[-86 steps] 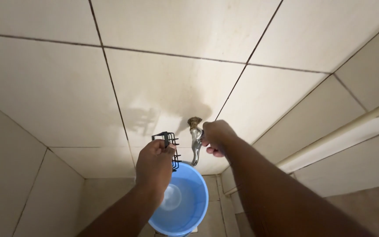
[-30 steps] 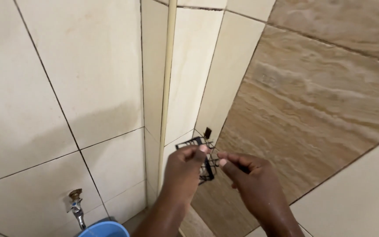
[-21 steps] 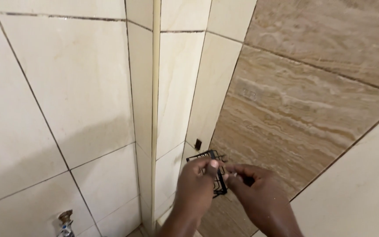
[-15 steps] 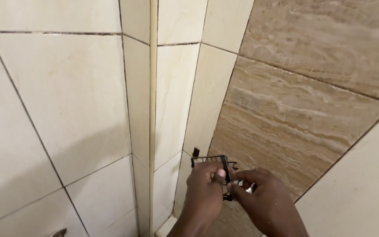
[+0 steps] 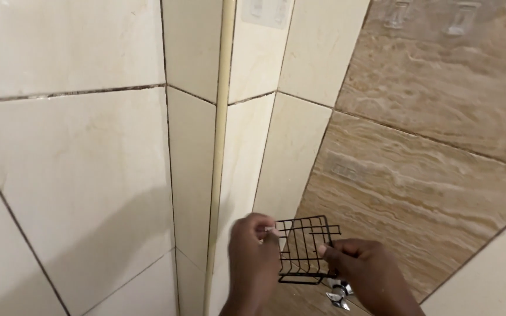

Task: The person washes a small plastic cup, then scrubs a green sponge and a yellow sponge with soap under a wall tap. They scrub a black wire shower caddy with the soapy sponge, rinse it under the tap, and reattach it to the wall.

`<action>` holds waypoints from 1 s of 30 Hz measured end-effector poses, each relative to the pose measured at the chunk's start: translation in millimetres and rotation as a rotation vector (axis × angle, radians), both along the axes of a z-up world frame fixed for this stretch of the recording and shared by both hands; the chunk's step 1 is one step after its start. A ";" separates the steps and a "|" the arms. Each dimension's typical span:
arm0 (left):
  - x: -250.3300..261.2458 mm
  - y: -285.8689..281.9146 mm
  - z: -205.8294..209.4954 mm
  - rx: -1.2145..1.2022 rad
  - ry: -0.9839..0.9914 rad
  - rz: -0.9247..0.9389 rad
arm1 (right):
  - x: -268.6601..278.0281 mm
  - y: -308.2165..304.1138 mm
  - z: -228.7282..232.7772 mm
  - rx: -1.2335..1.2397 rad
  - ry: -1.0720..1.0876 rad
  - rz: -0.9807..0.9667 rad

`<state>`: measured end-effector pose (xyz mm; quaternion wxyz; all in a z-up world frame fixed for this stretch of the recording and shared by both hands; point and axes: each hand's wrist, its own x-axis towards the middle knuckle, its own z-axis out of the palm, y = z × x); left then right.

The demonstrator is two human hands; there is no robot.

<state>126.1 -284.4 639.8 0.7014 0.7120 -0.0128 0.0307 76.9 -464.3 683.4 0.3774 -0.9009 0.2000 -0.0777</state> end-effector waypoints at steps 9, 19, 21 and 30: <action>58.6 23.9 -38.3 -0.155 0.337 -0.299 | 25.8 3.4 -7.6 0.446 -0.058 -0.161; 66.1 2.9 -30.3 -0.412 0.412 -0.284 | 31.5 -26.0 -28.3 0.720 0.086 -0.180; 65.0 0.1 -24.7 -0.482 0.487 -0.261 | 31.2 -33.0 -32.6 0.757 0.093 -0.173; 46.1 -22.2 -3.6 -0.628 0.506 -0.049 | 28.4 -34.8 -29.7 0.671 -0.086 -0.189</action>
